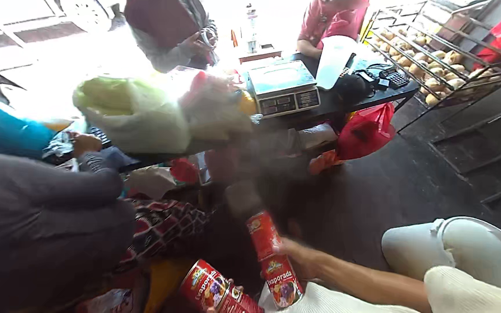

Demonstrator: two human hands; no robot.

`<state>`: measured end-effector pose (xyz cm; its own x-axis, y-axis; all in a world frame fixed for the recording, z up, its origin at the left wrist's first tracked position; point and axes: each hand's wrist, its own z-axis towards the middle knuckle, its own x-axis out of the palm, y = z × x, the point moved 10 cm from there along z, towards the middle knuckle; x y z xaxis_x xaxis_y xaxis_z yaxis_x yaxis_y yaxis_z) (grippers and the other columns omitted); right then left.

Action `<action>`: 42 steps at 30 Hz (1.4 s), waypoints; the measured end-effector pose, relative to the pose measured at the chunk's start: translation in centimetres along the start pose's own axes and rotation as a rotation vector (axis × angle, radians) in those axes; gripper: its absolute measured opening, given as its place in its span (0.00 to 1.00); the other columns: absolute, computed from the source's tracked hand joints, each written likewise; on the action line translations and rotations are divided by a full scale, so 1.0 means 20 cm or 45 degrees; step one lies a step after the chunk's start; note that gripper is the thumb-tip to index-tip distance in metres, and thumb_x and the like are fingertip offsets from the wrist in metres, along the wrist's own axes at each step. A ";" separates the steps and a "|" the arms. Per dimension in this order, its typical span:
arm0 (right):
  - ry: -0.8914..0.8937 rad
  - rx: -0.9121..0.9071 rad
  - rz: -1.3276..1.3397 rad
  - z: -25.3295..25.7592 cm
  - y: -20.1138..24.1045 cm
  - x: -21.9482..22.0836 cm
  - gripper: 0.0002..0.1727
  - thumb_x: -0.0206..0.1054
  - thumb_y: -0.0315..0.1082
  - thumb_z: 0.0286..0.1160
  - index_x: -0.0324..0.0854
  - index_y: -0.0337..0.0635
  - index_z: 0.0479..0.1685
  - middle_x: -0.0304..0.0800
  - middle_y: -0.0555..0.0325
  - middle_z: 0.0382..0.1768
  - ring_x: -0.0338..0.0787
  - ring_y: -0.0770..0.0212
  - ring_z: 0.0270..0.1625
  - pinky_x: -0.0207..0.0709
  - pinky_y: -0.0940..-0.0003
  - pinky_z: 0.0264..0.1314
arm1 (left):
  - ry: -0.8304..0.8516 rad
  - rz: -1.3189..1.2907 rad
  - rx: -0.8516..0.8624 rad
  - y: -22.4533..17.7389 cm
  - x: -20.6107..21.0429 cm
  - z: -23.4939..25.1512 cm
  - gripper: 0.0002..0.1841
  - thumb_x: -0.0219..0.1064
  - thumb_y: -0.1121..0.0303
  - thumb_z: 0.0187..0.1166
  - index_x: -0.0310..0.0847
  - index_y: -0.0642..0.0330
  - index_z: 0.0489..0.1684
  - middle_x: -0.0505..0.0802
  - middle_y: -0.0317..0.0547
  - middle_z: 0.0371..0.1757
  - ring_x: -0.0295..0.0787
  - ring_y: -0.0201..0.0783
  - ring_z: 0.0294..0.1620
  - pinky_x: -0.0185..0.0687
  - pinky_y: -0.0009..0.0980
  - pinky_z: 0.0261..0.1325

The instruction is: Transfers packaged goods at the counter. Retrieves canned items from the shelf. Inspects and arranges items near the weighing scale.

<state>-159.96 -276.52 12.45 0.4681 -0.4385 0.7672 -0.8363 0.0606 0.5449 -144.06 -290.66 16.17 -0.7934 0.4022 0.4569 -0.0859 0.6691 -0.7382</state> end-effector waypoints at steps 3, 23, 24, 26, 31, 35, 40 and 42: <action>-0.105 -0.113 0.078 -0.07 0.32 -0.35 0.42 0.76 0.60 0.67 0.68 0.44 0.76 0.91 0.45 0.57 0.92 0.49 0.58 0.86 0.47 0.64 | 0.220 0.102 0.029 0.29 0.31 0.30 0.28 0.61 0.35 0.79 0.76 0.46 0.65 0.96 0.35 0.53 0.94 0.34 0.55 0.92 0.35 0.58; -0.952 -0.708 -0.181 0.07 2.20 -1.60 0.59 0.85 0.68 0.44 0.65 0.36 0.73 0.92 0.49 0.47 0.95 0.56 0.45 0.93 0.55 0.48 | 0.512 0.334 0.289 0.09 2.65 2.09 0.30 0.61 0.44 0.82 0.70 0.57 0.74 0.94 0.47 0.50 0.94 0.40 0.48 0.93 0.42 0.53; -0.932 -0.683 -0.149 0.11 2.19 -1.60 0.59 0.84 0.68 0.45 0.65 0.36 0.74 0.92 0.48 0.48 0.95 0.55 0.46 0.93 0.54 0.50 | 0.499 0.334 0.251 0.09 2.68 2.16 0.28 0.58 0.46 0.85 0.71 0.57 0.73 0.94 0.47 0.48 0.94 0.41 0.47 0.93 0.42 0.52; -0.898 -0.659 -0.068 0.21 2.19 -1.61 0.59 0.84 0.68 0.45 0.65 0.36 0.74 0.92 0.46 0.49 0.96 0.52 0.47 0.92 0.53 0.50 | 0.476 0.361 0.167 0.10 2.73 2.26 0.27 0.54 0.47 0.88 0.70 0.60 0.73 0.94 0.50 0.48 0.94 0.42 0.47 0.93 0.41 0.50; -0.885 -0.675 0.065 0.36 2.27 -1.61 0.55 0.84 0.65 0.49 0.67 0.35 0.72 0.92 0.45 0.49 0.96 0.51 0.48 0.92 0.52 0.52 | 0.526 0.440 0.006 0.15 2.86 2.32 0.30 0.59 0.47 0.84 0.70 0.68 0.67 0.95 0.49 0.45 0.96 0.40 0.44 0.95 0.40 0.49; -0.905 -0.640 -0.001 0.41 2.34 -1.65 0.56 0.83 0.65 0.51 0.64 0.34 0.75 0.92 0.48 0.51 0.95 0.55 0.49 0.91 0.54 0.54 | 0.543 0.604 -0.060 0.15 2.93 2.35 0.43 0.73 0.39 0.68 0.66 0.66 0.71 0.94 0.42 0.44 0.95 0.35 0.43 0.95 0.35 0.49; -0.951 -0.662 -0.081 0.41 2.50 -1.78 0.56 0.82 0.67 0.52 0.65 0.34 0.74 0.92 0.49 0.51 0.95 0.55 0.49 0.91 0.55 0.54 | 0.559 0.577 -0.120 0.19 3.05 2.46 0.36 0.69 0.45 0.73 0.65 0.65 0.70 0.94 0.42 0.44 0.95 0.34 0.43 0.95 0.35 0.49; -0.969 -0.660 -0.093 0.39 2.56 -1.82 0.56 0.82 0.68 0.51 0.67 0.34 0.73 0.93 0.50 0.49 0.95 0.56 0.48 0.91 0.56 0.53 | 0.597 0.516 -0.115 0.22 3.10 2.49 0.46 0.76 0.36 0.64 0.67 0.65 0.70 0.95 0.45 0.45 0.96 0.38 0.44 0.95 0.38 0.50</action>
<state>-222.04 -264.40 9.72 0.0477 -0.9172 0.3956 -0.4939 0.3226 0.8075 -223.65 -293.81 16.57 -0.4017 0.8527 0.3340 0.2336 0.4481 -0.8629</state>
